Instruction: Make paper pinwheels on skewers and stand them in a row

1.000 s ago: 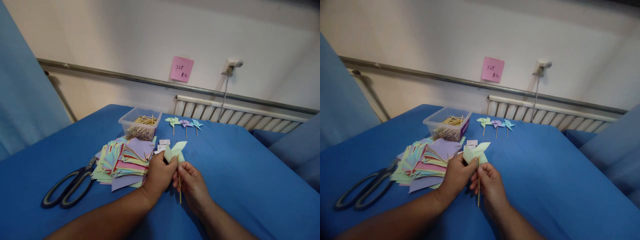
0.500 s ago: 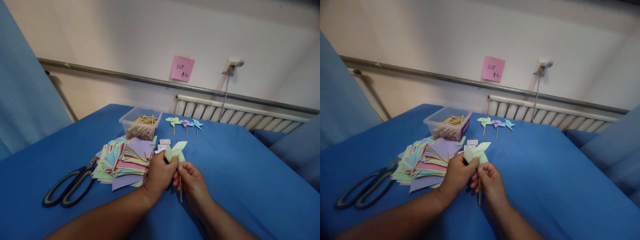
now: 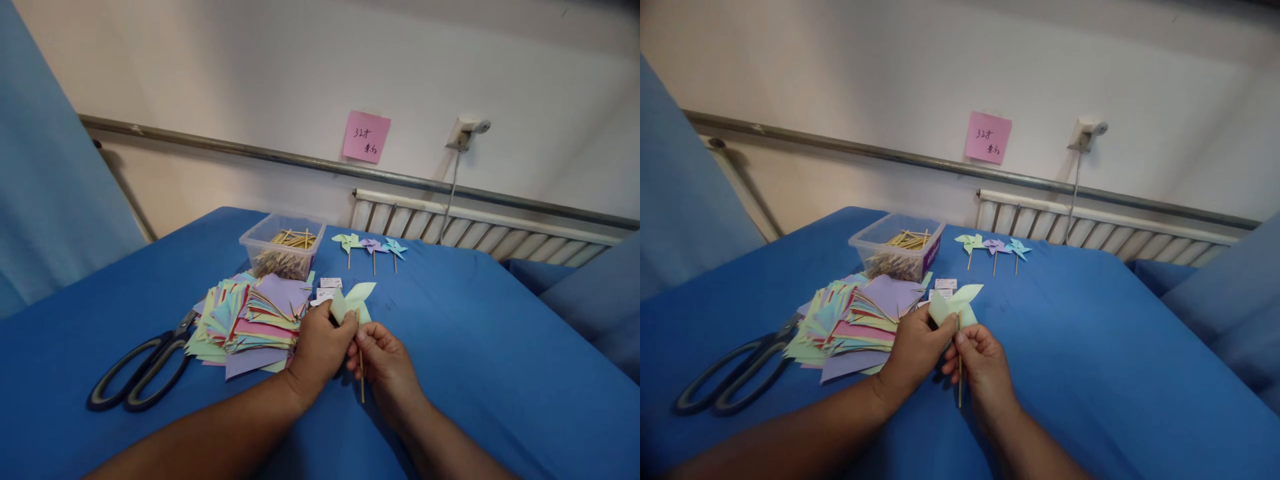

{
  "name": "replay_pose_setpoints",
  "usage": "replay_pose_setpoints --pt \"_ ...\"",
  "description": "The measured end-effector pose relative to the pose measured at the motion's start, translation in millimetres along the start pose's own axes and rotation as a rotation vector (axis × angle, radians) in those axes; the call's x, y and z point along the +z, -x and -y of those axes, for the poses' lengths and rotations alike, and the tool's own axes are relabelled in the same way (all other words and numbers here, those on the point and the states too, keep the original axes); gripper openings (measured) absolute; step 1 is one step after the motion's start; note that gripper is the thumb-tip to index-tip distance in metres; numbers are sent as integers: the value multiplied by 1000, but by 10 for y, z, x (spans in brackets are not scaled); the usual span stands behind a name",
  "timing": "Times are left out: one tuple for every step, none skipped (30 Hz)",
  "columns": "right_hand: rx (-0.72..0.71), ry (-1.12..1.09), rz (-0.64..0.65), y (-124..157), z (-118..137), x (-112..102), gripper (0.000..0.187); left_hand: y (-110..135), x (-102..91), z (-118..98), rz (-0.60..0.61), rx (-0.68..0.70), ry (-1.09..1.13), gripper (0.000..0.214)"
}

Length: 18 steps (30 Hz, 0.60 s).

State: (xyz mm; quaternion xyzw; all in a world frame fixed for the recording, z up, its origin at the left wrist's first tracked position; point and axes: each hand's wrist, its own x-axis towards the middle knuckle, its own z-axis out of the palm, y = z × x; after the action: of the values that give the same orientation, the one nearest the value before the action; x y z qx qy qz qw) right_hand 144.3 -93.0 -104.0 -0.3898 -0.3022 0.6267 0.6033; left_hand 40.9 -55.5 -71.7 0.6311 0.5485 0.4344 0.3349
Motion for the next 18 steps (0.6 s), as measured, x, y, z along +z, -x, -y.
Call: replay_pose_setpoints --pt "1 8 -2 -3 1 0 31 -3 0 2 0 2 2 20" --pt "2 19 -3 -6 2 -1 31 -5 1 6 0 5 3 21" --pt "1 31 -7 -8 1 -2 31 -6 3 12 1 9 2 21" --pt "-1 42 -13 -8 1 -3 31 -6 4 19 -1 14 1 21" --pt "-1 51 -17 -7 1 -4 31 -6 6 25 -3 20 1 22" --pt "2 55 -20 -4 2 -3 31 -5 7 31 -5 25 1 22" --pt "7 54 -17 0 4 -2 31 -5 8 36 -6 27 0 23" --pt "12 49 -14 4 8 1 30 -4 8 39 -7 28 -2 23" --pt "16 39 -12 9 14 6 30 -4 8 41 -5 26 -5 24" --pt "18 27 -10 14 23 12 30 -4 8 41 -4 23 -10 24" --pt "20 13 -11 18 33 18 31 -5 8 40 -3 21 -15 24" --pt "22 0 -13 22 43 24 32 -5 8 38 -4 20 -21 24" --pt "27 -10 -15 25 54 31 32 -5 8 35 -3 22 -25 24" --pt "33 -18 -16 28 64 36 33 -4 9 32 -3 23 -28 24" --pt "43 -23 -13 30 72 41 33 -3 10 28 -3 24 -28 24" --pt "53 -29 -12 33 77 44 33 -2 10 24 -2 24 -27 24" --pt "63 -33 -10 35 80 45 32 0 9 18 1 22 -23 23" --pt "74 -37 -5 37 81 44 32 3 8 12 6 19 -17 23"
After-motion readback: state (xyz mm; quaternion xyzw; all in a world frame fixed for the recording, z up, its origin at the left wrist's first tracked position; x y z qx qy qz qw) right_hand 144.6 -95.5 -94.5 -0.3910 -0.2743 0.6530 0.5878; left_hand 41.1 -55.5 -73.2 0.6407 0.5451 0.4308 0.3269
